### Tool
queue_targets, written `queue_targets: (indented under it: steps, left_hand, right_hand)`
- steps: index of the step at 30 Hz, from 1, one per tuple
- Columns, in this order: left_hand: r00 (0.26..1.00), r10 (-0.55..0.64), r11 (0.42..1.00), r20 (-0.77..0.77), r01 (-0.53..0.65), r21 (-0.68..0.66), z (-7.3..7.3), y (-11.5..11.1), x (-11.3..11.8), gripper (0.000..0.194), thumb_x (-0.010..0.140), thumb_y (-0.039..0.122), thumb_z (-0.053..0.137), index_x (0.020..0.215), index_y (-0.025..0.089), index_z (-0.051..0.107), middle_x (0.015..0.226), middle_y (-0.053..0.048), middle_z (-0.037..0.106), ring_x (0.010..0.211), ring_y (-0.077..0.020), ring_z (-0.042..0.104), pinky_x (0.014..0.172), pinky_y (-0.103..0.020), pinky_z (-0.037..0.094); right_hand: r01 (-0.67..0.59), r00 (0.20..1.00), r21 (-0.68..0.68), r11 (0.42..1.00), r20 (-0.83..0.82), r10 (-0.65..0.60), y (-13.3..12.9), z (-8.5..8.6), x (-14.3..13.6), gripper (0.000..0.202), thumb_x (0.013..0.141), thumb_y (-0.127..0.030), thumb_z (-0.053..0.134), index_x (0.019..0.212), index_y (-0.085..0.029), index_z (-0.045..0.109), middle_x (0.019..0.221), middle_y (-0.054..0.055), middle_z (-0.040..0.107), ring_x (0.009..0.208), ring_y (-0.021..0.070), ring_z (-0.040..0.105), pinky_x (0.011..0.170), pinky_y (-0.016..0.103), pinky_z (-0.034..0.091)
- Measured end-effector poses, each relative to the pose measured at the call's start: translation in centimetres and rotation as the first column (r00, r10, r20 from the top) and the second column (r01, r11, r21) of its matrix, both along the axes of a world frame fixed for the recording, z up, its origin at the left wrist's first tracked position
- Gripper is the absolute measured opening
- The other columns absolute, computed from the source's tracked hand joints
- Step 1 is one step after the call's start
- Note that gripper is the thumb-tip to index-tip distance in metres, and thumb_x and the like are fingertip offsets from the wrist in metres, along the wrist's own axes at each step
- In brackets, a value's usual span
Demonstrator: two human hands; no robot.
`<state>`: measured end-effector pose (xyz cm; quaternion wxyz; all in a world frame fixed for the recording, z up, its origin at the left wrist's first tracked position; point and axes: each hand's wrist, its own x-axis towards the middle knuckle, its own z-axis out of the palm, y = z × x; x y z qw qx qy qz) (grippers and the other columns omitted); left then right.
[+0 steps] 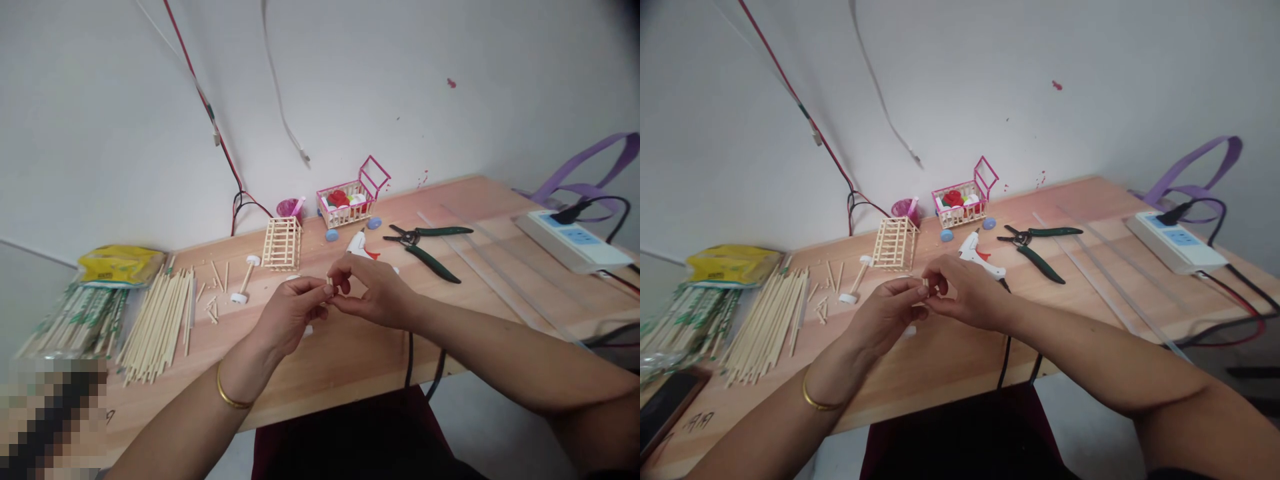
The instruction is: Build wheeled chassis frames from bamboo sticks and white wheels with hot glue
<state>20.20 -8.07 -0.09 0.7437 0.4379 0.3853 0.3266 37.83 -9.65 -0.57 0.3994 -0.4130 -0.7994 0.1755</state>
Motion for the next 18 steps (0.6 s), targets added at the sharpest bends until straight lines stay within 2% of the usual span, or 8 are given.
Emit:
queue_targets:
  steps: [4,8,10,12,13,15,18]
  left_hand:
    - [1.0,-0.025,0.999,-0.006,0.025,0.022,-0.14,-0.08,-0.05,0.016,0.068,0.027,0.077,0.07,0.013,0.07,0.076,-0.005,0.064,0.062,-0.0084,0.052,0.057,-0.023,0.038]
    - [0.999,-0.027,0.995,-0.019,0.029,0.1,-0.28,-0.1,-0.06,0.016,0.07,0.028,0.075,0.072,0.013,0.07,0.076,-0.004,0.064,0.062,-0.0082,0.05,0.057,-0.023,0.038]
    - [0.999,-0.012,0.987,-0.044,0.019,0.16,-0.3,-0.06,-0.07,0.016,0.071,0.028,0.074,0.073,0.013,0.07,0.072,-0.002,0.062,0.059,-0.0075,0.048,0.057,-0.023,0.038]
    - [0.996,0.001,0.972,-0.087,0.02,0.233,-0.28,0.01,-0.1,0.016,0.073,0.029,0.072,0.074,0.014,0.07,0.068,-0.001,0.06,0.058,-0.0073,0.047,0.056,-0.022,0.037]
    - [0.993,0.011,0.96,-0.115,0.022,0.278,-0.25,0.06,-0.12,0.016,0.073,0.03,0.072,0.074,0.014,0.069,0.067,0.0,0.059,0.057,-0.0075,0.047,0.056,-0.022,0.038]
    - [0.983,0.04,0.922,-0.178,0.033,0.387,-0.14,0.14,-0.16,0.016,0.075,0.031,0.07,0.073,0.015,0.069,0.068,0.0,0.059,0.059,-0.0083,0.048,0.056,-0.022,0.038]
    - [0.956,0.097,0.821,-0.278,0.081,0.566,0.06,0.16,-0.21,0.015,0.078,0.03,0.067,0.073,0.016,0.069,0.076,-0.002,0.063,0.067,-0.0104,0.053,0.059,-0.022,0.04]
  right_hand:
    - [-0.003,1.0,-0.016,1.0,-0.028,0.003,-0.07,-0.07,-0.14,0.017,0.076,-0.02,0.065,0.086,-0.021,0.051,0.073,-0.002,0.057,0.065,0.0112,0.053,0.061,0.024,0.039]
    - [-0.017,0.998,-0.073,0.997,-0.059,0.013,-0.06,0.0,-0.12,0.018,0.075,-0.019,0.066,0.084,-0.021,0.051,0.073,-0.003,0.056,0.065,0.011,0.052,0.061,0.025,0.039]
    - [-0.095,0.987,-0.137,0.986,-0.145,0.075,0.12,0.04,0.06,0.024,0.073,-0.02,0.07,0.088,-0.022,0.05,0.077,-0.002,0.056,0.066,0.0109,0.051,0.062,0.025,0.04]
    - [-0.241,0.937,-0.228,0.943,-0.309,0.164,0.38,0.06,0.32,0.038,0.07,-0.024,0.074,0.098,-0.022,0.049,0.083,-0.001,0.056,0.069,0.011,0.052,0.065,0.026,0.043]
    - [-0.308,0.901,-0.279,0.91,-0.393,0.185,0.51,0.06,0.45,0.042,0.07,-0.027,0.075,0.102,-0.022,0.048,0.085,-0.001,0.056,0.07,0.0112,0.053,0.066,0.027,0.044]
    - [-0.366,0.859,-0.373,0.853,-0.488,0.155,0.73,0.05,0.64,0.034,0.075,-0.032,0.071,0.101,-0.019,0.052,0.083,0.0,0.057,0.072,0.0116,0.054,0.066,0.027,0.045]
    - [-0.288,0.891,-0.435,0.853,-0.447,0.072,0.87,-0.02,0.71,0.019,0.082,-0.035,0.063,0.083,-0.016,0.06,0.075,0.001,0.058,0.069,0.0113,0.053,0.062,0.025,0.042]
